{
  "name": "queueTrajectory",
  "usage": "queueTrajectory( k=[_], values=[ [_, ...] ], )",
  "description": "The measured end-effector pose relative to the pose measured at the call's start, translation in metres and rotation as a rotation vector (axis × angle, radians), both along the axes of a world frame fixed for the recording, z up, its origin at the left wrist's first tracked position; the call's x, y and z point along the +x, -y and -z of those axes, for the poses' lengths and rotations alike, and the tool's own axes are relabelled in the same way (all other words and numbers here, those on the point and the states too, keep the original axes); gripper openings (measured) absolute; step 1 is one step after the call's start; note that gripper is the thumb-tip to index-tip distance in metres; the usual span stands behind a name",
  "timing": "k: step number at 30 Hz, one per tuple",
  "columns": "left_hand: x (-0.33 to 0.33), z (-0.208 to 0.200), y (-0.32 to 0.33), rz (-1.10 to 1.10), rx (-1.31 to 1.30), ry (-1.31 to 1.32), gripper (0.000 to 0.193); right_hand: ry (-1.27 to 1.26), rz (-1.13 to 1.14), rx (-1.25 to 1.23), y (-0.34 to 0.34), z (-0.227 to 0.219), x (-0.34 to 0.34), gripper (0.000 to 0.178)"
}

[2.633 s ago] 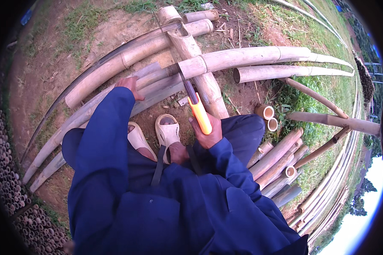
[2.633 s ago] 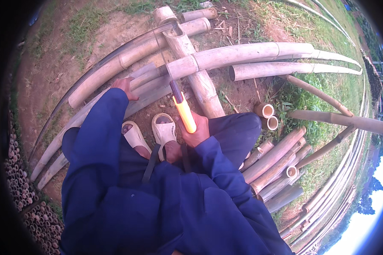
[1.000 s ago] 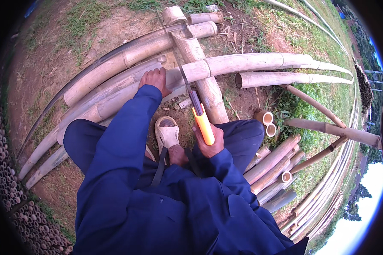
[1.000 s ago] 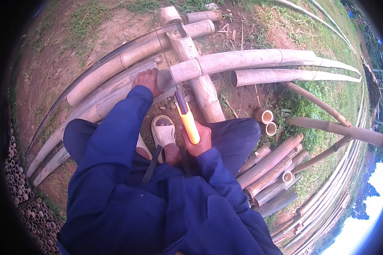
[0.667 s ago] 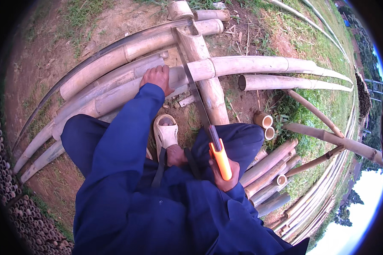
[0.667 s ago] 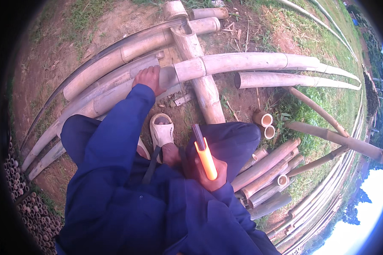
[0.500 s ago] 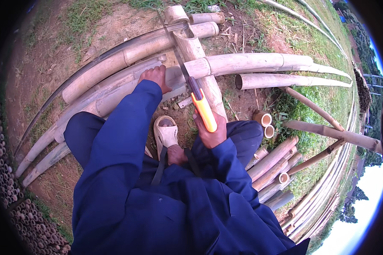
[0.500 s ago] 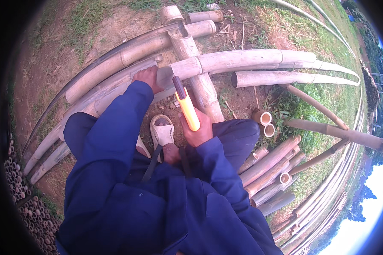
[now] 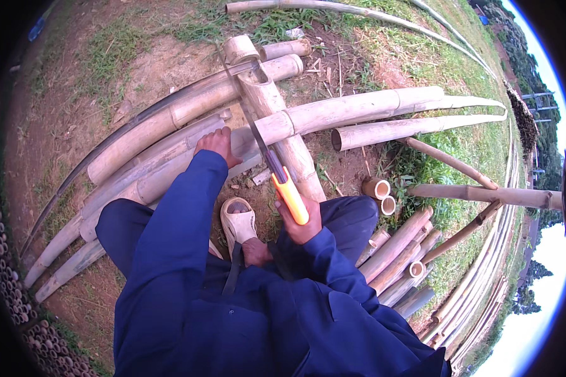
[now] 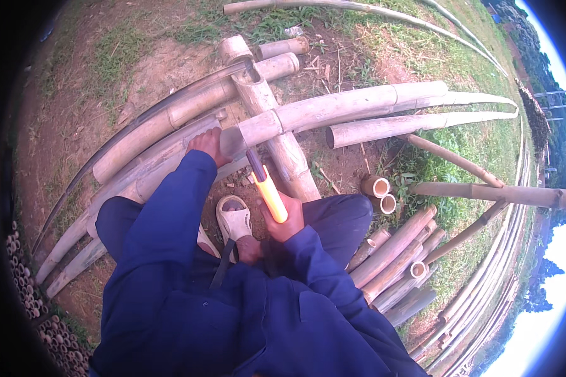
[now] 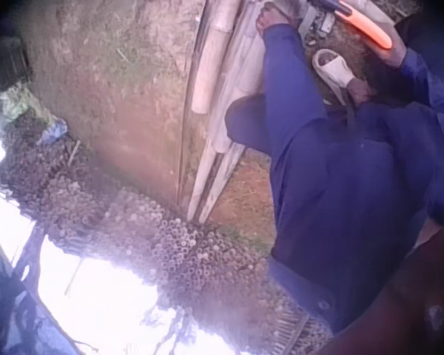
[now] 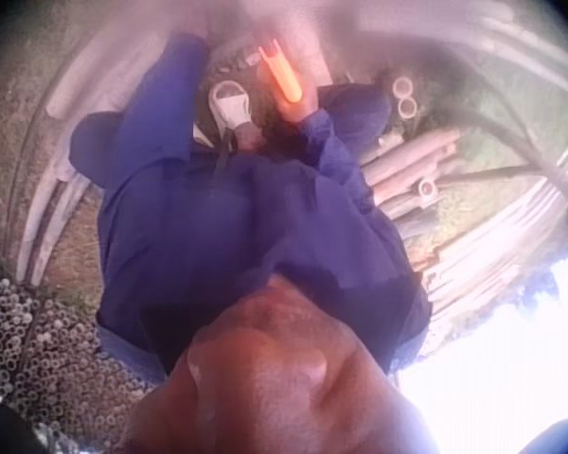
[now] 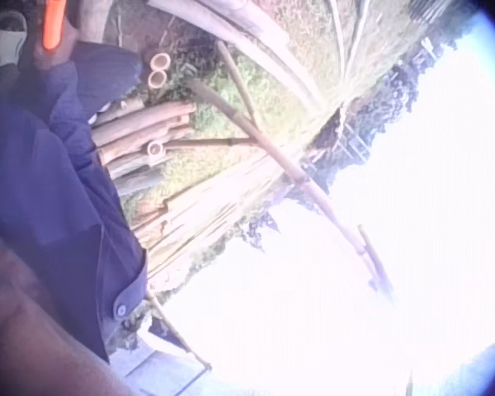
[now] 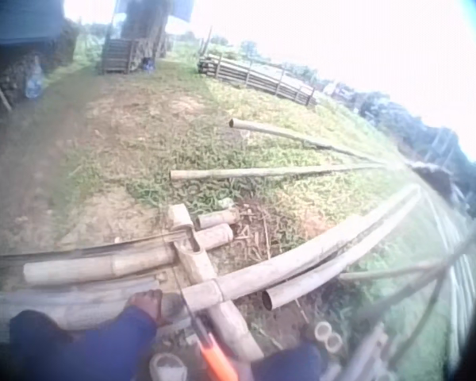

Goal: The person sits on the ground and uses a hand saw to cut long bamboo poles into shorter sections. They repeatedly position the bamboo on a makeshift stand, saw through it, and then move the cut pieces aside.

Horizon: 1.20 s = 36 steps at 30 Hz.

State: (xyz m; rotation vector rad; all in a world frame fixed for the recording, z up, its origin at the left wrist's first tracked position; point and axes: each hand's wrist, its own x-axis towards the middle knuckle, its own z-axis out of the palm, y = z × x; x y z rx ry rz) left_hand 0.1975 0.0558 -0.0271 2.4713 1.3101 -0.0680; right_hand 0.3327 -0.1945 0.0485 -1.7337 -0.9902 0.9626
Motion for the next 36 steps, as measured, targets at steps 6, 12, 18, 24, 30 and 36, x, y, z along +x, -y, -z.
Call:
queueTrajectory(
  k=[6, 12, 18, 24, 30, 36],
  values=[
    [0.001, 0.012, -0.006, -0.003, 0.000, 0.046, 0.081, 0.143, -0.067, 0.109, -0.014, -0.001, 0.007, 0.033],
    [0.002, 0.008, 0.000, -0.042, 0.029, 0.019, 0.078, 0.218, -0.038, 0.206, -0.017, 0.005, -0.012, 0.035],
    [-0.003, 0.007, -0.002, -0.014, 0.037, 0.043, 0.075, 0.060, -0.070, -0.074, 0.013, -0.023, -0.006, 0.033],
    [0.004, 0.016, 0.002, -0.039, 0.073, 0.080, 0.076, 0.130, -0.105, -0.069, 0.132, -0.066, -0.007, 0.053],
    [0.010, -0.008, -0.020, -0.072, -0.116, -0.037, 0.083, 0.222, -0.254, 0.185, 0.036, 0.002, -0.004, 0.024],
    [0.002, 0.003, -0.005, 0.010, 0.004, -0.024, 0.078, -0.005, -0.006, -0.003, 0.074, -0.038, 0.009, 0.018]
  ],
)
